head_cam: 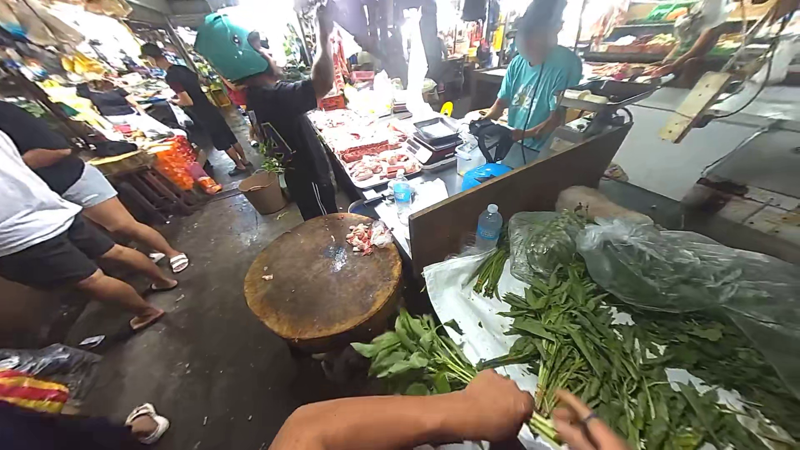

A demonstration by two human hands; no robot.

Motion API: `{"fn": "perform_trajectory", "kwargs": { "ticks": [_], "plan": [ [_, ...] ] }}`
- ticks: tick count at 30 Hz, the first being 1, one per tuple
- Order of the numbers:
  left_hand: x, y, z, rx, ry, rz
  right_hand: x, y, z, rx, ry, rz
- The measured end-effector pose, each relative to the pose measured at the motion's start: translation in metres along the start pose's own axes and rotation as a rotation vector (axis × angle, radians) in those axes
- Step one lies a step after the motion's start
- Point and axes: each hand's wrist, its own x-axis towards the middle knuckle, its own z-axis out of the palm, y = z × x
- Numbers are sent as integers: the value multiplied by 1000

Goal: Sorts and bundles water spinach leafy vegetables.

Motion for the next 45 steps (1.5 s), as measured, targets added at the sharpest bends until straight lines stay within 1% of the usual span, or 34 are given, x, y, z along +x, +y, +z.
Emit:
{"fn": "perform_trajectory", "kwargs": {
  "ticks": [1,2,3,4,5,7,8,10,11,12,13,15,16,17,20,23,25,26,28,31,33,36,38,40,42,45],
  "plan": [
    [3,2,-11,-93,-16,-41,-4,-7,-7,39,161,-107],
    [6,5,-19,-170,3,-40,-4,-11,-9,96,313,-221],
    [10,9,-23,-237,29,-13,3,-14,-5,141,421,-338],
    [14,14,-25,-301,65,32,13,-18,3,169,463,-425],
    [17,16,-26,-366,103,78,22,-21,13,190,472,-461],
    [18,6,-33,-508,174,101,34,-19,16,315,502,-475],
    [13,-5,-49,-595,216,53,35,-16,7,392,531,-481],
    [-9,-36,-99,-816,318,-179,26,-5,-11,532,599,-471],
    [-22,-60,-116,-938,437,-295,18,2,-16,584,625,-442],
    [-32,-92,-124,-1047,591,-361,10,9,-19,628,645,-398],
    [-41,-127,-129,-1145,743,-368,2,17,-19,664,646,-345],
    [-63,-176,-135,-1296,955,-343,-11,32,-14,722,631,-245],
    [-74,-195,-135,-1379,1016,-324,-16,37,-9,754,627,-202],
    [-86,-207,-131,-1438,1038,-289,-20,42,-4,781,630,-162],
    [-112,-209,-106,-1612,1026,-58,-34,57,12,814,624,-73],
    [-126,-206,-84,-1668,1011,175,-47,72,23,815,583,-21],
    [-126,-194,-79,-1671,1026,229,-54,81,23,800,527,3],
    [-123,-184,-82,-1679,1025,211,-57,85,21,789,498,8],
    [-119,-162,-81,-1603,944,103,-66,93,16,764,444,20],
    [-108,-120,-68,-1334,861,-93,-76,99,8,752,376,-8],
    [-95,-89,-58,-1172,804,-236,-77,97,4,761,316,-69],
    [-65,-28,-37,-1050,677,-341,-72,80,5,745,236,-245],
    [-45,24,-18,-1011,550,-364,-63,65,12,755,207,-357],
    [-28,70,5,-994,447,-344,-53,55,21,781,160,-419],
    [-14,104,31,-1016,443,-335,-48,54,29,808,106,-430],
    [-2,127,57,-1068,547,-268,-53,62,30,861,85,-380]
  ]
}}
